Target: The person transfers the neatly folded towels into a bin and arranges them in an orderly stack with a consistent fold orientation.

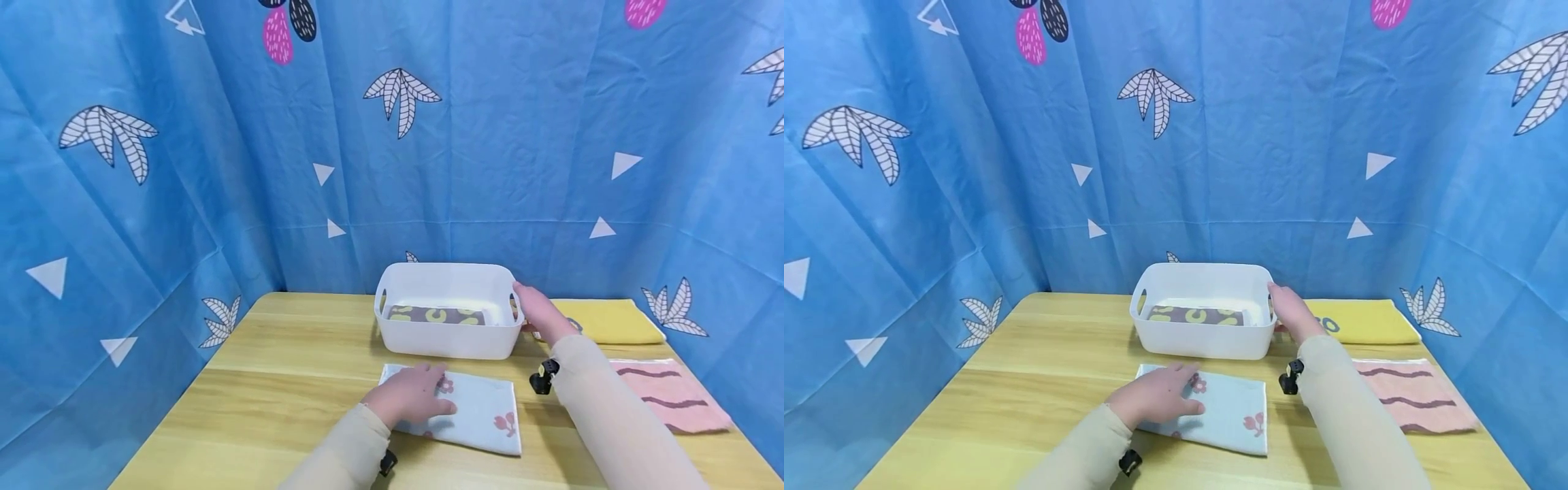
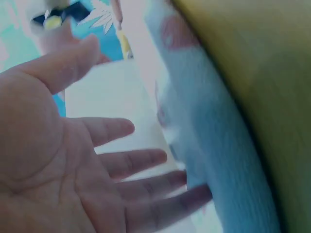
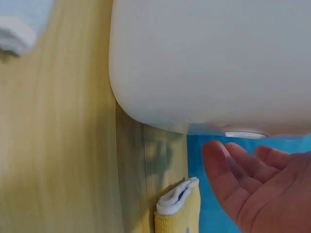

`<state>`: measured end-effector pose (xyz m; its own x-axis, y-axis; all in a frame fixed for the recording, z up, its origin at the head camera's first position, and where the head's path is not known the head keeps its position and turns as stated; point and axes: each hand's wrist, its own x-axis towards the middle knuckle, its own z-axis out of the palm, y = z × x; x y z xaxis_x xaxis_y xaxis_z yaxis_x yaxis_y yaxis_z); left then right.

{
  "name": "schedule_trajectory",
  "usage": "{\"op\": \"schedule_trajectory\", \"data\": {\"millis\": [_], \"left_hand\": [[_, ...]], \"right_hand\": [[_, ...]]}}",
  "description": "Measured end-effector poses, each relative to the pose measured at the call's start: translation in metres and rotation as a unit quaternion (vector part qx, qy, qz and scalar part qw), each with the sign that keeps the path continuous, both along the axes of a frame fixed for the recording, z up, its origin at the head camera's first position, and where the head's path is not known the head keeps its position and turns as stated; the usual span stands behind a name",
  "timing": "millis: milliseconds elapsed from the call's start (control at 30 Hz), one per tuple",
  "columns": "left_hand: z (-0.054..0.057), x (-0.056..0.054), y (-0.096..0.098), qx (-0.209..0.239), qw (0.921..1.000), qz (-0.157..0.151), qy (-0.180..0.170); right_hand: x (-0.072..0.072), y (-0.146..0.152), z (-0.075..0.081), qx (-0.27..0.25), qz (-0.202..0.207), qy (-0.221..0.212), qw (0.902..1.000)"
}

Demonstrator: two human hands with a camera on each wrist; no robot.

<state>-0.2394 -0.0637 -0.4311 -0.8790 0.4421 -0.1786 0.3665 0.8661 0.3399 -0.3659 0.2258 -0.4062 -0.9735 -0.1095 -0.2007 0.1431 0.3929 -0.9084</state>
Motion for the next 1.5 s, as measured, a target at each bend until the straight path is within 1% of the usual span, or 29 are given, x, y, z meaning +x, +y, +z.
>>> {"op": "schedule_trajectory", "data": {"millis": [100, 167, 267, 433, 500, 633, 833, 933, 1033, 1100, 1233, 1400, 1500], "left_hand": [[0.003, -0.003, -0.014, 0.048, 0.9986, -0.007, -0.018], [0.005, -0.004, -0.023, 0.073, 0.9971, -0.009, -0.023], [0.009, -0.005, -0.035, 0.099, 0.9948, 0.003, -0.024], [0.011, -0.006, -0.055, 0.133, 0.9909, 0.018, -0.009], [0.011, -0.006, -0.062, 0.14, 0.9899, 0.021, -0.002], [0.013, -0.006, -0.074, 0.15, 0.9882, 0.032, -0.003], [0.012, -0.005, -0.084, 0.146, 0.9877, 0.053, -0.021], [0.012, -0.006, -0.086, 0.136, 0.9883, 0.064, -0.023], [0.011, -0.006, -0.088, 0.133, 0.9883, 0.071, -0.024], [0.009, -0.007, -0.09, 0.13, 0.9886, 0.072, -0.025], [0.006, -0.008, -0.092, 0.126, 0.989, 0.071, -0.031], [0.0, -0.012, -0.093, 0.104, 0.9916, 0.071, -0.028], [-0.004, -0.014, -0.093, 0.094, 0.9929, 0.069, -0.024]], "right_hand": [[0.008, 0.002, -0.002, 0.001, 0.004, 0.016, 0.9999], [0.014, 0.004, -0.004, 0.001, 0.003, 0.024, 0.9997], [0.027, 0.007, -0.006, 0.001, -0.007, 0.029, 0.9996], [0.051, 0.013, -0.011, 0.01, -0.026, 0.027, 0.9992], [0.06, 0.016, -0.013, 0.024, -0.024, 0.03, 0.999], [0.078, 0.021, -0.019, 0.065, -0.007, 0.052, 0.9965], [0.098, 0.019, -0.025, 0.117, 0.021, 0.05, 0.9916], [0.105, 0.017, -0.028, 0.116, 0.034, 0.044, 0.9917], [0.112, 0.014, -0.03, 0.087, 0.052, 0.034, 0.9942], [0.115, 0.013, -0.031, 0.078, 0.074, 0.024, 0.994], [0.119, 0.009, -0.03, 0.099, 0.113, 0.008, 0.9886], [0.122, 0.006, -0.028, 0.147, 0.13, -0.004, 0.9806], [0.123, 0.007, -0.03, 0.166, 0.135, -0.016, 0.9768]]}}
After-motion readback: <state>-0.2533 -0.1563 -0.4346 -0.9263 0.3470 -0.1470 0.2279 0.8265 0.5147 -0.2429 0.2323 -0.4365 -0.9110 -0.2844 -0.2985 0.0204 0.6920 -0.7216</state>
